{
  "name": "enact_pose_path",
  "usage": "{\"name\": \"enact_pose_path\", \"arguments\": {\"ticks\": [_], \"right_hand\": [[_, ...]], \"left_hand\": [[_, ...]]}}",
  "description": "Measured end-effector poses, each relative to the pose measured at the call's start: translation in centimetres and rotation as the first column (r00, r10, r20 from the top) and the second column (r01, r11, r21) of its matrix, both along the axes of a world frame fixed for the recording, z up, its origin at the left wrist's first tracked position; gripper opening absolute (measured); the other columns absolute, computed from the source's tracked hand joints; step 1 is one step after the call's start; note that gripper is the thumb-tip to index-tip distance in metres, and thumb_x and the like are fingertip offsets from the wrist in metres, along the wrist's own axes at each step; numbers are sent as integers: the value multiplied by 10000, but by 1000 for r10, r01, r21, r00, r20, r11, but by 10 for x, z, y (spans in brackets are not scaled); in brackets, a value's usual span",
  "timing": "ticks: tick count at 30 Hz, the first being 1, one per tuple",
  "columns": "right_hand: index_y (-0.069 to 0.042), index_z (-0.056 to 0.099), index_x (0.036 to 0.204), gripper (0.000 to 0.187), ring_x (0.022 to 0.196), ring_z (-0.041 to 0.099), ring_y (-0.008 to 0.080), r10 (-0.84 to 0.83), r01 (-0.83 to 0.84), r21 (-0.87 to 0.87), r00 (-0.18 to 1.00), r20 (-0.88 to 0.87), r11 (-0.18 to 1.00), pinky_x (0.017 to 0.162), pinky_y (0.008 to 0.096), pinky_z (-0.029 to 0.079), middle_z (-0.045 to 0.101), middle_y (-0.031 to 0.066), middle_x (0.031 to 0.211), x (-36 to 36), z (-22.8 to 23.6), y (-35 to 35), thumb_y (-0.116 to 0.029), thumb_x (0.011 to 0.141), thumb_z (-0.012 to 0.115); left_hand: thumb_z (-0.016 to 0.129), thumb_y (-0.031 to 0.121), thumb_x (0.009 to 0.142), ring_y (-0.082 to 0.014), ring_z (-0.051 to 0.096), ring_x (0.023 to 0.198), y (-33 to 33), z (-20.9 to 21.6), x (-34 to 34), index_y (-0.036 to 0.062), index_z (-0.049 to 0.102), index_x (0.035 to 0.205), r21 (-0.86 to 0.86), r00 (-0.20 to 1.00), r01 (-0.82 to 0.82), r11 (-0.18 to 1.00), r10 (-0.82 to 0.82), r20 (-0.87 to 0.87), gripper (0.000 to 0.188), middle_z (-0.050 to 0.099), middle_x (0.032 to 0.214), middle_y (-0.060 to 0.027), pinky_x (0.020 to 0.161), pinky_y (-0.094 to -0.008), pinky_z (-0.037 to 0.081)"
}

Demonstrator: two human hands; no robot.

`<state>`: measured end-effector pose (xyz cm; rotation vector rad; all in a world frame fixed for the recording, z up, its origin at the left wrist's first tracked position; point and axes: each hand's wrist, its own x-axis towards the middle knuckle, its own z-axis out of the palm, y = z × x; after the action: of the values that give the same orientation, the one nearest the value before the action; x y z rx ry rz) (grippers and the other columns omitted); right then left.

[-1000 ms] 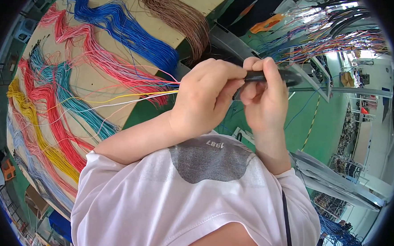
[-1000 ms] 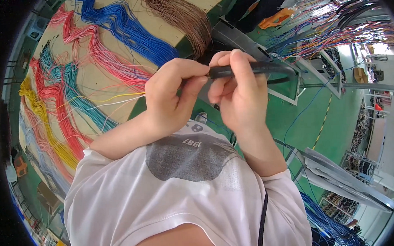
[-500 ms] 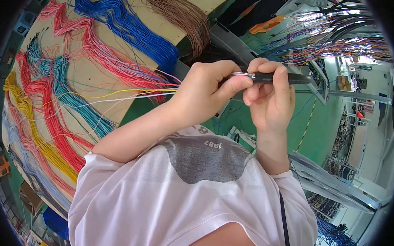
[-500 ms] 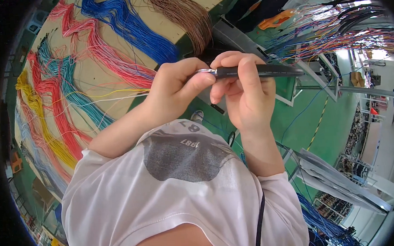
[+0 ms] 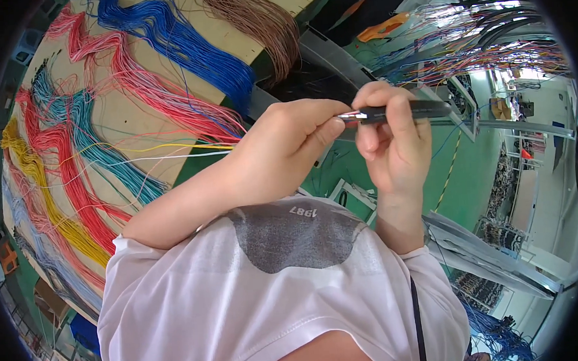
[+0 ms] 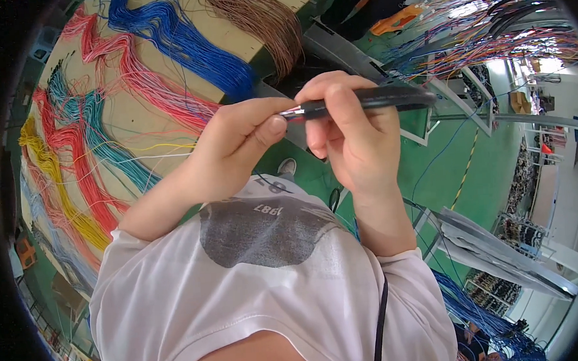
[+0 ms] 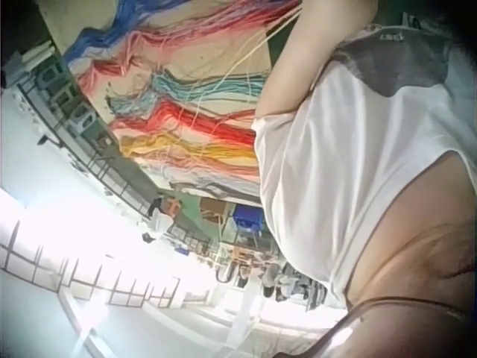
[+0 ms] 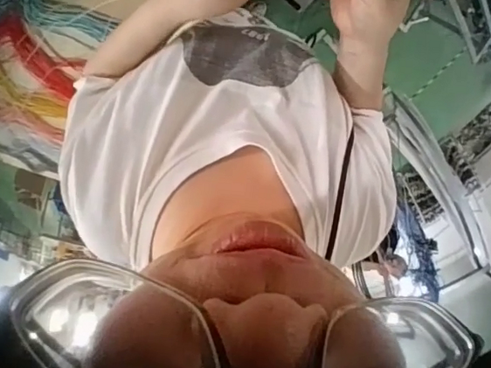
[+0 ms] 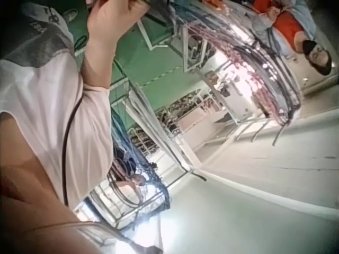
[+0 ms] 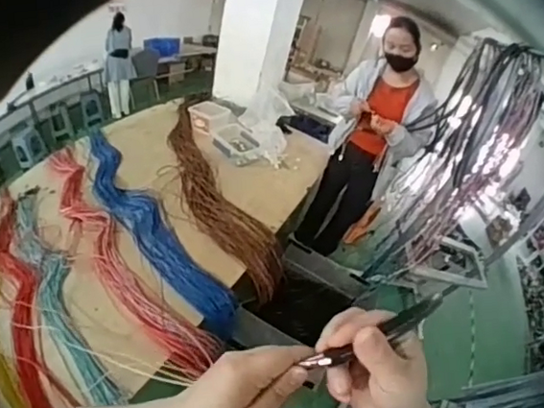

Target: Assembling and inserting bundles of colored wires into a protective black sleeve on a factory floor.

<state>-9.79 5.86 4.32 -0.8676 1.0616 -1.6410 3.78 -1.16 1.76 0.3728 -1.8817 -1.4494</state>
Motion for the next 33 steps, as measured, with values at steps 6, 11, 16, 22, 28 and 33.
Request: {"name": "enact_pose_path", "arguments": {"ticks": [6, 11, 16, 22, 28, 33], "right_hand": [[23, 534, 886, 268, 493, 492, 125, -132, 142, -85, 985, 109, 986, 405, 234, 391, 563, 133, 783, 6, -6, -2, -231, 870, 451], [7, 529, 908, 284, 510, 503, 126, -194, 218, -102, 960, 202, 971, 413, 243, 399, 562, 131, 830, 12, -5, -4, -255, 880, 423], [-11, 531, 910, 276, 513, 476, 103, -223, 257, -217, 960, 168, 942, 415, 212, 391, 545, 117, 865, 20, -8, -9, -260, 884, 413], [-2, 532, 849, 233, 454, 446, 89, -221, 162, -235, 942, -251, 958, 367, 197, 359, 524, 126, 859, 10, 2, -9, -191, 887, 400], [22, 536, 829, 226, 460, 466, 97, -9, 20, 74, 989, -147, 997, 361, 196, 350, 521, 104, 812, 2, 10, -8, -178, 871, 439], [18, 535, 853, 234, 481, 475, 91, -18, 23, 141, 999, -37, 990, 376, 189, 341, 519, 57, 710, -1, 9, -9, -209, 858, 478]], "left_hand": [[454, 55, 837, -188, 526, 645, -1, 5, -2, -35, 513, 1001, 62, 986, 55, 997, -64, 154, 196, 554, 768, -102, 575, -253, 416], [489, -66, 766, -191, 536, 606, 0, -8, -8, -14, 528, 1030, -355, 956, -289, 889, 251, -150, 271, 559, 723, -92, 525, -254, 435], [544, -56, 668, -237, 496, 535, 1, -8, -9, 29, 538, 1022, -321, 932, -350, 880, 292, -215, 363, 487, 640, -97, 454, -319, 419], [486, -37, 786, -142, 523, 605, -1, 9, -1, -12, 534, 963, -232, 976, -219, 948, 209, -68, 185, 541, 700, -94, 529, -228, 419], [443, 64, 853, -57, 375, 517, -8, 1, -4, 18, 425, 927, 451, 973, 229, 863, -188, -133, 89, 454, 647, -11, 441, -177, 293], [449, 154, 863, -31, 314, 459, -28, 12, 2, 60, 422, 833, 838, 887, 435, 329, -316, -336, 102, 490, 643, -12, 403, -167, 226]]}}
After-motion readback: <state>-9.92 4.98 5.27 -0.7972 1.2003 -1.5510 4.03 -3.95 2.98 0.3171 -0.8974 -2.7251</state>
